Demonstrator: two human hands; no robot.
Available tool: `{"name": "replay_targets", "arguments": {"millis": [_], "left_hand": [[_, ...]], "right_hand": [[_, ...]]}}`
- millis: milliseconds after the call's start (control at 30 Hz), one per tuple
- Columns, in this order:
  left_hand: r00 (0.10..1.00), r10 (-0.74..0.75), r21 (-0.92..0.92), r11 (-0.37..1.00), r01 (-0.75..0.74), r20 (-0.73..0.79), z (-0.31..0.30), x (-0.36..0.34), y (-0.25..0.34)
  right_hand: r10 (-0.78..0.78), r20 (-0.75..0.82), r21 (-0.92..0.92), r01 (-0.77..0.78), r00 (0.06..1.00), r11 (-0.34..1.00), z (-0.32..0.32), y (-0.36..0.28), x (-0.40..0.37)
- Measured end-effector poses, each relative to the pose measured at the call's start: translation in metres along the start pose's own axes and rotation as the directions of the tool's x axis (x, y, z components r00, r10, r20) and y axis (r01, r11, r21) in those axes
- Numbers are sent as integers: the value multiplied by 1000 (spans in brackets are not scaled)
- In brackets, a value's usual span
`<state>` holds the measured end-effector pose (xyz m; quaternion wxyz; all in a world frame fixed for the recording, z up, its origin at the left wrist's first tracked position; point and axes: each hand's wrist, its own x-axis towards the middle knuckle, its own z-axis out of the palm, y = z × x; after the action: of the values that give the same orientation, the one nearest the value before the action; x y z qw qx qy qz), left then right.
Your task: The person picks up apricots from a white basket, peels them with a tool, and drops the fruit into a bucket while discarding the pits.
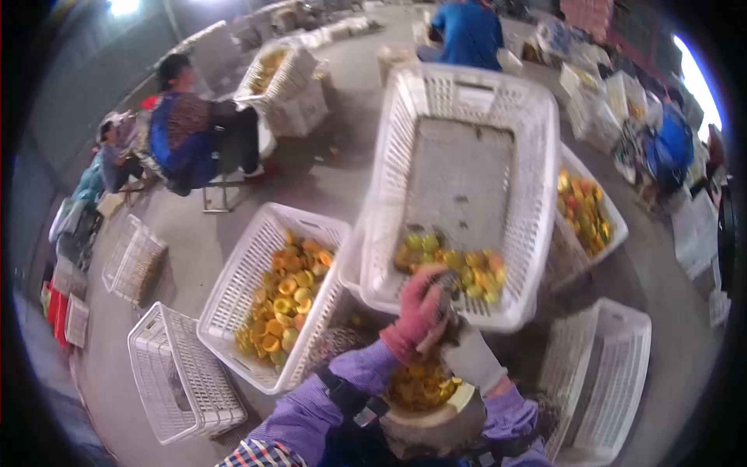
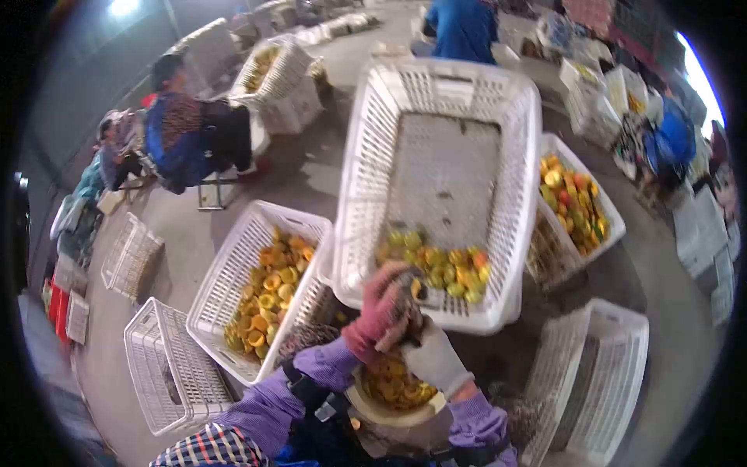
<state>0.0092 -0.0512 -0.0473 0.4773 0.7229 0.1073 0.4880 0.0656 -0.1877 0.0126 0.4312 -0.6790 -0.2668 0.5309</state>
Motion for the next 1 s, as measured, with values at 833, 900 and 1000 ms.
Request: {"name": "replay_targets", "arguments": {"millis": [833,900,1000], "left_hand": [[757,-569,-74,782,619,321,-28,0,19],[848,-416,-100,878,469,328,-29,-12,-8],[711,-531,-336,637,693,460,-31,-9,-22]], "right_hand": [[-489,-250,-693,199,835,693,11,52,20],[-529,-165,-630,324,833,706,4,62,28],[-441,-134,-489,328,887,808,5,46,16]]}}
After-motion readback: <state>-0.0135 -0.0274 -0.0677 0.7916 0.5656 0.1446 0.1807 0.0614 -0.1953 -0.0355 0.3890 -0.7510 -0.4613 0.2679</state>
